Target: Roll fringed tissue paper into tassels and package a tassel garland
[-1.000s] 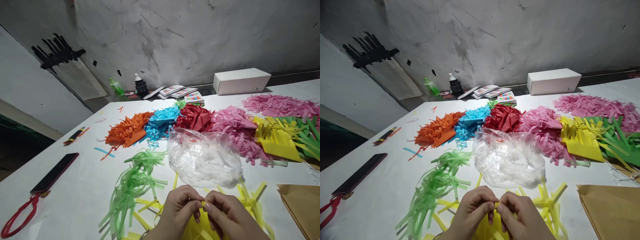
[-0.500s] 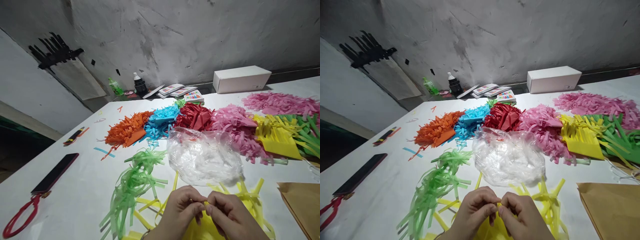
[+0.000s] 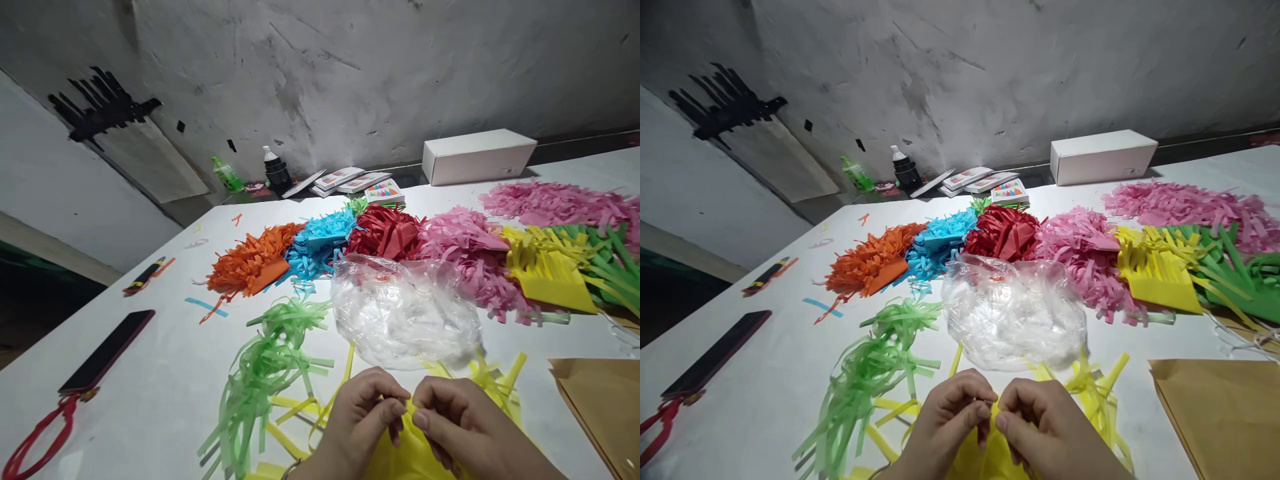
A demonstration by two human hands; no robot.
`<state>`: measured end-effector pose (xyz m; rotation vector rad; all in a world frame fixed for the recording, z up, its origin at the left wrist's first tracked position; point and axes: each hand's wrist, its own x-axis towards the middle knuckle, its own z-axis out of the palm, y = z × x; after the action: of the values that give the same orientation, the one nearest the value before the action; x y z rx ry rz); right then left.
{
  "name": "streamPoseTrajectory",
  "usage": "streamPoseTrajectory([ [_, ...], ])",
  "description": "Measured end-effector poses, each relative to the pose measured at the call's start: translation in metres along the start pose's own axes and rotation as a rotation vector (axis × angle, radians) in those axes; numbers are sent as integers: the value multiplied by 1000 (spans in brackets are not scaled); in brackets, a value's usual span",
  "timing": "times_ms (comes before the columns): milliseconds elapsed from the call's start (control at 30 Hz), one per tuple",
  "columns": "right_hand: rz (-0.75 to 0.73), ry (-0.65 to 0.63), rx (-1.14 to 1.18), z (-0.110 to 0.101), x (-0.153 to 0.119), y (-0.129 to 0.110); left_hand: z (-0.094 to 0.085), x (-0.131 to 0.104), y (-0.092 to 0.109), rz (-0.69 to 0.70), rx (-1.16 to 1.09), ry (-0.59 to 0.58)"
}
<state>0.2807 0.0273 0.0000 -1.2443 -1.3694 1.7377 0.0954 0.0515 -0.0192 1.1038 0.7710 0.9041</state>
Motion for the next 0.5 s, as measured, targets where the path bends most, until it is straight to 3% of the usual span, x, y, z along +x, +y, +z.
streamPoseTrajectory([
  [133,-21,41,72,2,2,5,2,2,1,-34,-71,27],
  [500,-231,137,-317,4,2,2,2,2,5,-44,-48,94],
])
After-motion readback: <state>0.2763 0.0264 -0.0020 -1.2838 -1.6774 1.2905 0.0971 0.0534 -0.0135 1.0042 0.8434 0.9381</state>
